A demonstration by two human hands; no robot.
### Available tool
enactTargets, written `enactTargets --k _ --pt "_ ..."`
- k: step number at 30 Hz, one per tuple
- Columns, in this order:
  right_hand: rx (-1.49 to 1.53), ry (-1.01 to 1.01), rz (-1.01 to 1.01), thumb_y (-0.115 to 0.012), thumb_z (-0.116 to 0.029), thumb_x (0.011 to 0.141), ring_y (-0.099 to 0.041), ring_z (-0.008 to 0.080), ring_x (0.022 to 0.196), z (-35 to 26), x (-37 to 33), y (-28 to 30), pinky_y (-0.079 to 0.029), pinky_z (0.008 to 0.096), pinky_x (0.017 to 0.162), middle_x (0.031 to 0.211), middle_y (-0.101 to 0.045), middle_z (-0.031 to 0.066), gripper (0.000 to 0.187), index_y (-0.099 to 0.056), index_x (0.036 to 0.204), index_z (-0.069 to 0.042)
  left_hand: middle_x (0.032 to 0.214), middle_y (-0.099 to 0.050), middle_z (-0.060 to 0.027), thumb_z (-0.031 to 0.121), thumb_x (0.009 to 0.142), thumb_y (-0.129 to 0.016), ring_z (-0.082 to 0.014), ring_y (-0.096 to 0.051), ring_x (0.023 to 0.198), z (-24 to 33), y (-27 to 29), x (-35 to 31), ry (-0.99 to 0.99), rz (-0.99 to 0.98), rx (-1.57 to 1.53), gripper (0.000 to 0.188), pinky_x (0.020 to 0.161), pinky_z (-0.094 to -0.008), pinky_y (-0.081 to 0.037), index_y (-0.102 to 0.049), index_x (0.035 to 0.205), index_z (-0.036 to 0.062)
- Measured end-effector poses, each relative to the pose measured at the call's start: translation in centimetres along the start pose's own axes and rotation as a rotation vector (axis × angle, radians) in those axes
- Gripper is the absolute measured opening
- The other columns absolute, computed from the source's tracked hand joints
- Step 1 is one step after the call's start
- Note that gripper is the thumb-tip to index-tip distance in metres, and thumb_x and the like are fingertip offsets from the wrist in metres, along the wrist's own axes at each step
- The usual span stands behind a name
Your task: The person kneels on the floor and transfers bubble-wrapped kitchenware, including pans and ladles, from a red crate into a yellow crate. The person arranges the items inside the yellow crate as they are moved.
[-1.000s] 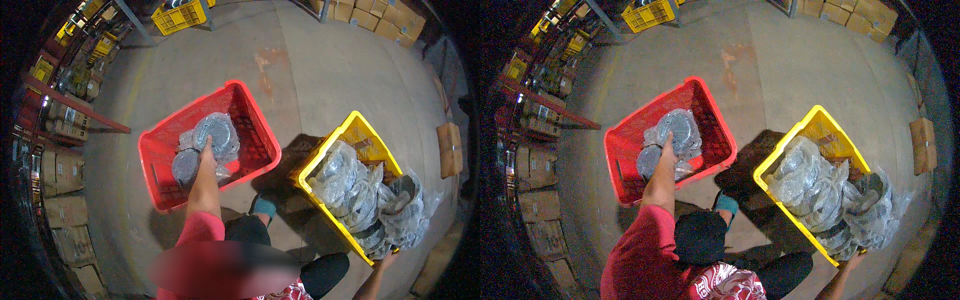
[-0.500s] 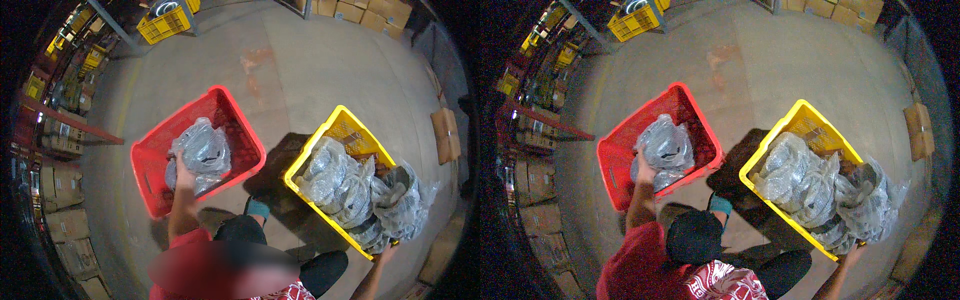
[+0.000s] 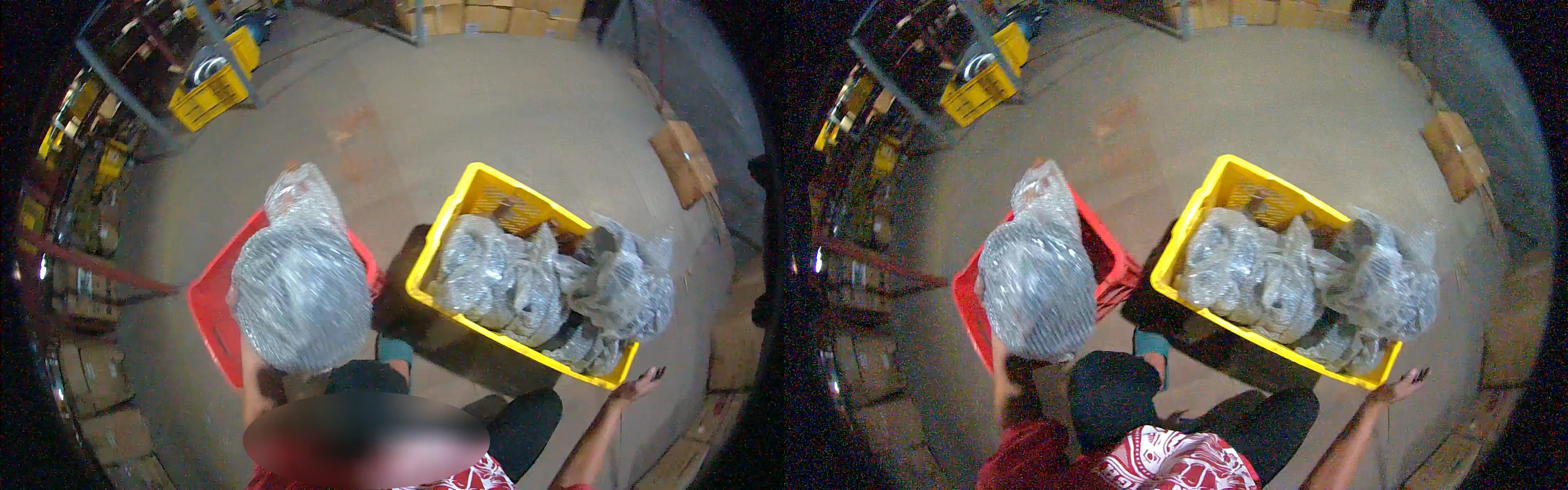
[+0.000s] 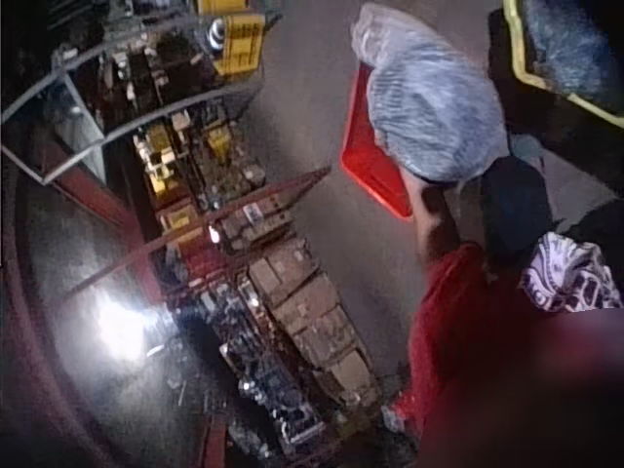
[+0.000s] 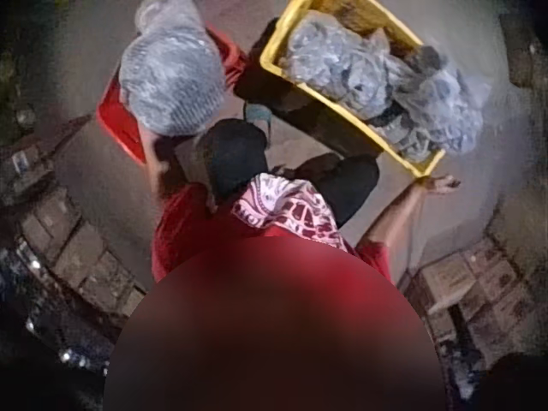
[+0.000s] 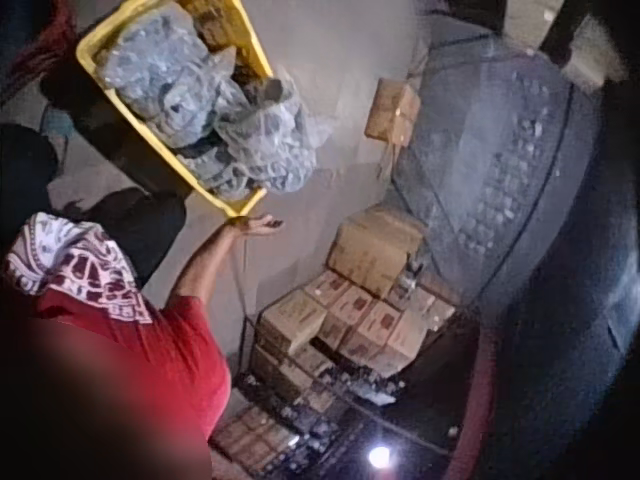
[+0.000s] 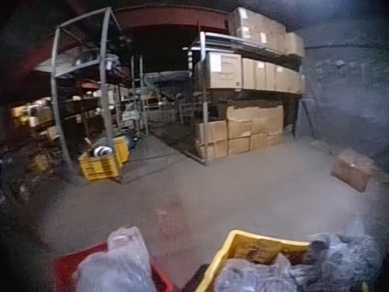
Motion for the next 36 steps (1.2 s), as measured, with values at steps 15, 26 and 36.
enactTargets --k 15,26,36 --pt "0.946 -1.310 -0.807 -0.072 -0.042 0.083 -0.051 0.0320 0.127 -22.9 -27.8 -15.8 -0.039 0.0472 0.110 0.136 -0.054 0.0156 0.081 -0.039 0.147 -0.005 0.136 -0.057 -0.0158 0.042 0.077 -0.075 -0.0275 -0.055 0.126 -16.7 -28.7 -0.4 0.799 -0.750 0.277 0.088 0.110 -0.0400 -0.040 -0.044 0.145 -0.0037" --pt "1.416 -1.458 -0.469 -0.049 -0.063 0.086 -0.051 0.0319 0.128 -20.3 -23.1 -23.9 -0.040 0.0531 0.108 0.141 -0.055 0.0084 0.072 -0.052 0.141 -0.016 0.130 -0.062 -0.0093 0.032 0.097 -0.067 -0.0242 -0.058 0.119 -25.6 -33.9 -1.8 0.449 -0.715 0.341 0.053 0.106 -0.0413 -0.043 -0.052 0.137 0.0016" --pt "0.811 -1.242 -0.715 -0.047 -0.062 0.098 -0.058 0.0374 0.114 -16.1 -23.8 -25.2 -0.042 0.0511 0.103 0.139 -0.053 0.0164 0.072 -0.050 0.142 -0.006 0.139 -0.057 -0.0141 0.049 0.105 -0.042 -0.0299 -0.055 0.126 -15.0 -29.6 7.2 0.279 -0.313 -0.061 0.058 0.108 -0.0468 -0.044 -0.050 0.141 0.0036"
Point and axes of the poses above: each hand's wrist, its own x-axis towards the middle knuckle, its own y-axis out of the back of the hand, z = x × y, the point moved 8 cm from there along x, towards the middle knuckle
